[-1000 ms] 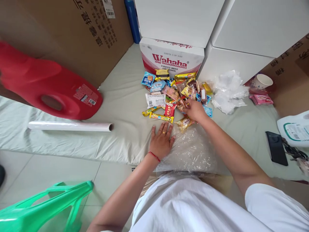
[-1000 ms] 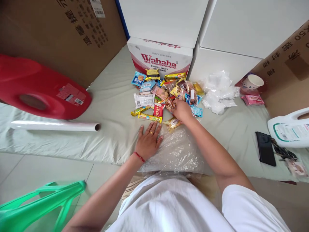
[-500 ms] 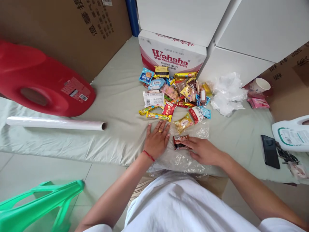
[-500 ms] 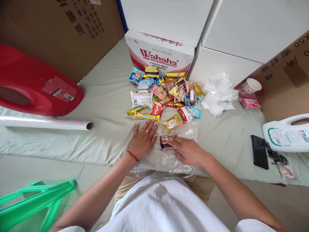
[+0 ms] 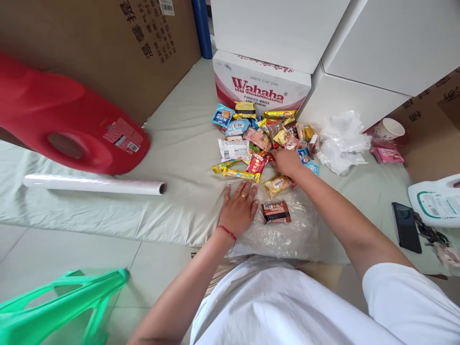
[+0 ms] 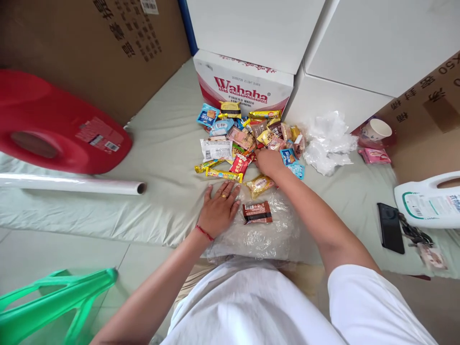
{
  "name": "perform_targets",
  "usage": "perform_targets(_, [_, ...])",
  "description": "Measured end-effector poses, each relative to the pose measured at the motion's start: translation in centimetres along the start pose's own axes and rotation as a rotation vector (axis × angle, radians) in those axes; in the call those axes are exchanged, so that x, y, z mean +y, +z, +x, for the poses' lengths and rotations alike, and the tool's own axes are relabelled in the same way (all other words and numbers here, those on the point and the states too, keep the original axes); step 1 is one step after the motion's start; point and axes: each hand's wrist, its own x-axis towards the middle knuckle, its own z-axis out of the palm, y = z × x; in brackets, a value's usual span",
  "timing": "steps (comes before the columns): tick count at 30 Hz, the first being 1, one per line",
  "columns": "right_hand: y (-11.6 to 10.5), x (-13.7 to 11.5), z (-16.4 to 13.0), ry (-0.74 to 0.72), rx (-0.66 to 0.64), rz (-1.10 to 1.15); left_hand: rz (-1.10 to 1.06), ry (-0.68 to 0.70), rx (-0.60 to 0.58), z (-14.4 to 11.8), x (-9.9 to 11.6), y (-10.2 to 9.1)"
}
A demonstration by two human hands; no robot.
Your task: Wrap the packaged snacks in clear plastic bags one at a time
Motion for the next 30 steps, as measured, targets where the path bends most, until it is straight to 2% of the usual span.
perform_targets(2, [-0.6, 0.7, -2.2, -0.023, 0.027, 0.061, -0.012, -0.003, -0.001, 0.0, 0.0, 0.0])
perform_targets(5, [-1.2, 1.7, -7.1, -0.073, 0.141, 0.263, -0.029, -0.008, -0.003, 0.0, 0.1, 0.0])
perform_targets(8, [-0.7, 1.7, -12.2, -0.208, 0.208, 0.503, -0.035, -0.011, -0.001, 0.1, 0.1, 0.0])
perform_targets(10, [0.4, 0.9, -14.8, -0.277, 0.185, 0.578, -0.033, -0.013, -0.003, 0.0, 0.1, 0.0])
perform_targets(12, [1.7, -0.2, -16.4, -0.292, 0.107, 0.561, -0.029, -0.015, -0.01, 0.1, 0.1, 0.0])
perform_targets(16, [4.0, -2.0, -17.3, -0.254, -0.054, 0.462, -0.013, -0.014, -0.029, 0.2, -0.1, -0.1])
perform_targets(20, [4.5, -2.3, -17.4, -0.211, -0.043, 0.453, 0.009, -0.039, -0.043, 0.3, -0.3, -0.1])
perform_targets(25, [4.5, -2.9, -17.1, -0.237, -0.061, 0.351, 0.05, -0.089, -0.015, 0.1, -0.2, 0.1])
perform_targets(30, [3.8, -3.2, -17.4, -0.219, -0.074, 0.275, 0.064, -0.09, -0.003, 0.0, 0.0, 0.1])
